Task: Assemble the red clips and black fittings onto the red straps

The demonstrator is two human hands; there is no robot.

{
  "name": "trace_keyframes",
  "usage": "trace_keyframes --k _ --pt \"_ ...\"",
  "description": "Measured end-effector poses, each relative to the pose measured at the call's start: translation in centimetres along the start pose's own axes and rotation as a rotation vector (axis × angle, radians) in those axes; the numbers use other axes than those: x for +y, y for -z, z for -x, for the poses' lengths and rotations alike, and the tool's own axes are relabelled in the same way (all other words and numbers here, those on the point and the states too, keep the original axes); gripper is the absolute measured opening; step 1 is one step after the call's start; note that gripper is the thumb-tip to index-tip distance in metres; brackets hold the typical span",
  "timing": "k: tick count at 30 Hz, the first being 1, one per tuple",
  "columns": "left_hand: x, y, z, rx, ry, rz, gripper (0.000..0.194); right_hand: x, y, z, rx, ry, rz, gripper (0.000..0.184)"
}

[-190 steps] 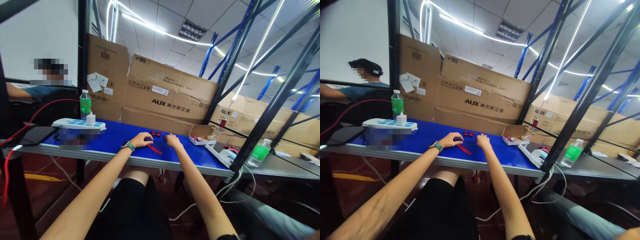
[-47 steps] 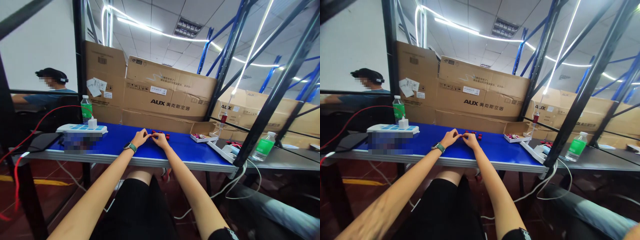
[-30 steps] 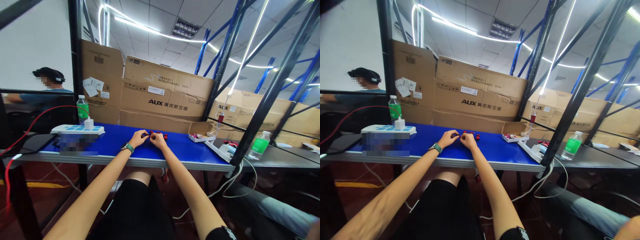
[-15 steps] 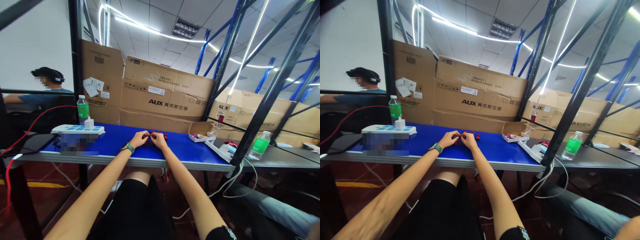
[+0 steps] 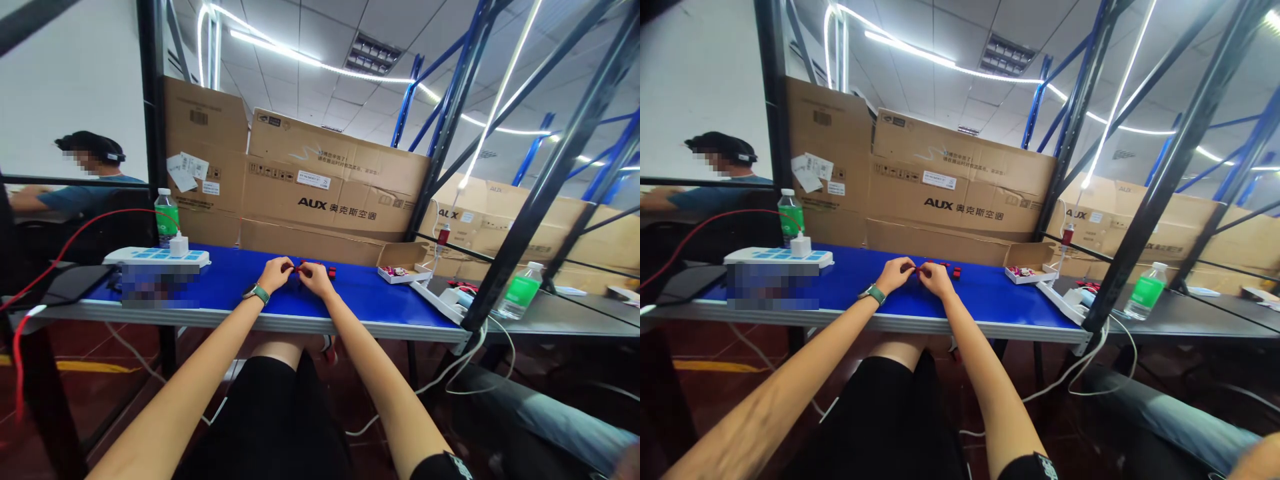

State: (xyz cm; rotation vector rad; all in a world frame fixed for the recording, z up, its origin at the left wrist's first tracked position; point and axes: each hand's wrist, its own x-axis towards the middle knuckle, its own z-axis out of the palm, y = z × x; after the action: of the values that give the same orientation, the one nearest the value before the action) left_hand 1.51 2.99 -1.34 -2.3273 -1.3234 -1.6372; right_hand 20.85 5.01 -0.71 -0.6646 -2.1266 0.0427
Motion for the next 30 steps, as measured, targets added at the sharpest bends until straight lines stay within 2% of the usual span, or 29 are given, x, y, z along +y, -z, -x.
trace_keyframes --k 4,11,17,25,30 --pt "0.4 0.3 0.0 -0.029 -0.012 0.018 0.012 0.3 -0.2 0.0 -0.011 0.031 0.041 0.015" --pt "0.0 -0.3 0.1 -0.100 0.105 0.175 0.019 0.1 -0.2 -0.1 -0.017 -0.004 0.165 0.012" --pt "0.0 -0.3 0.0 -0.070 0.083 0.253 0.023 -0.1 0.0 -0.1 -0.030 -0.042 0.231 0.013" --pt "0.8 0.4 0.0 -0.086 0.056 0.195 0.024 -0.5 0.4 0.1 -0.091 -0.015 0.264 0.016" --pt "0.9 0.3 0.0 -0.061 0.077 0.270 0.026 -0.7 0.5 0.2 -0.065 0.007 0.260 0.018"
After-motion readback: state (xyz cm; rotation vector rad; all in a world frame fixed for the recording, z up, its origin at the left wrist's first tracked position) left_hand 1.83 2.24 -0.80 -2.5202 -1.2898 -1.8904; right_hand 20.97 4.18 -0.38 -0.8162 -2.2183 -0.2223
